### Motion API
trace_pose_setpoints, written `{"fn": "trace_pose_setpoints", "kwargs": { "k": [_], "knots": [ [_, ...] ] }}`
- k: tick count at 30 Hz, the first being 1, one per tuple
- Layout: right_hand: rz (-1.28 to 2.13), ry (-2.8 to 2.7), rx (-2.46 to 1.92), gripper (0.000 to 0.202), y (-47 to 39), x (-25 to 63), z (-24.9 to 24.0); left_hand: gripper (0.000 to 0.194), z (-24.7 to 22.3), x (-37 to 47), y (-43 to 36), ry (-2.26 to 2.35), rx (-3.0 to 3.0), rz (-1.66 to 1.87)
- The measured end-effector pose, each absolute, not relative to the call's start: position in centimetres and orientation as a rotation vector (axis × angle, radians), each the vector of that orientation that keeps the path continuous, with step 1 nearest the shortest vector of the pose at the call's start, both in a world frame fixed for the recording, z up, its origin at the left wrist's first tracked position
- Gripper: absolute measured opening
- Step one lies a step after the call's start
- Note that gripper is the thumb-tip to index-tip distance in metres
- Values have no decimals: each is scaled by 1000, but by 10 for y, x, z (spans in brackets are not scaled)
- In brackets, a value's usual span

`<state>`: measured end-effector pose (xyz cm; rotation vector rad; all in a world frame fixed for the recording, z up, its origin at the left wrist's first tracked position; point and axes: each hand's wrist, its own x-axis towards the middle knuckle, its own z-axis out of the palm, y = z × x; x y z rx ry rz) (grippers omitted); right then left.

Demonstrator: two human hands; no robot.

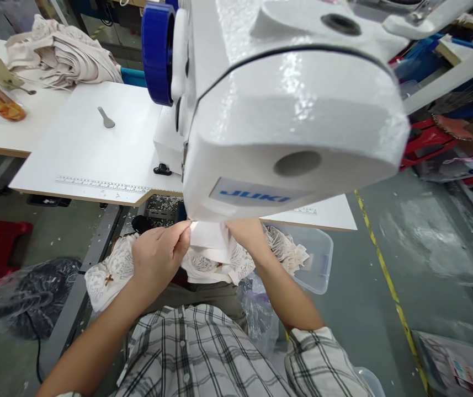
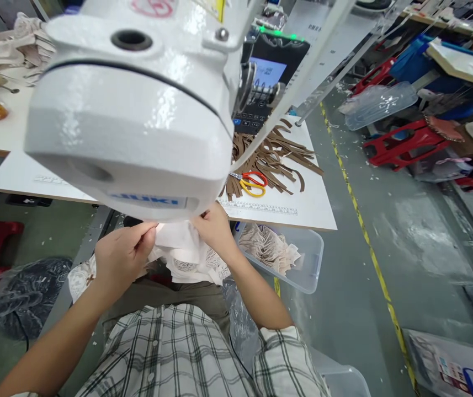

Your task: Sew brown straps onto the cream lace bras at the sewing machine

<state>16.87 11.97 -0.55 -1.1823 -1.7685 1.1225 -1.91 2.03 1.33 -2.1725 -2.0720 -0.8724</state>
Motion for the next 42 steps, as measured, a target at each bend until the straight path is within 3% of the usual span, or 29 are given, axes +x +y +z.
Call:
{"fn": "trace_pose_setpoints", "kwargs": {
  "k": [8,16,21,23,26,28,29,31,42],
  "knots": [
    [1147,-1648,-1231,18,116,169,-11,32,15,-20,19,-2152,-2166,-922],
    [1742,-1039,-1135,42,73,166,-18,34,17,-25,18,-2105,-2294,-937],
    [1903,-905,-1099,41,37,175,-30,28,12,-28,2,-1923,-2445,-884],
    [1799,-1069,-1082,35,24,181,-34,30,9,-26,-6,-1782,-2529,-949],
    [1392,-1562,-948,17,4,190,-37,49,0,-19,-13,-1520,-2747,-927],
    [1023,-1835,-710,6,-6,195,-37,31,-7,-16,-15,-1376,-2817,-834],
    [856,-1915,-591,9,-9,198,-38,18,-11,-15,-16,-1325,-2809,-814],
    [635,-2003,-446,18,-14,201,-39,16,-16,-15,-17,-1259,-2747,-841],
    [563,-2090,-429,19,-17,204,-42,17,-19,-19,-21,-1421,-2761,-921]
  ]
}}
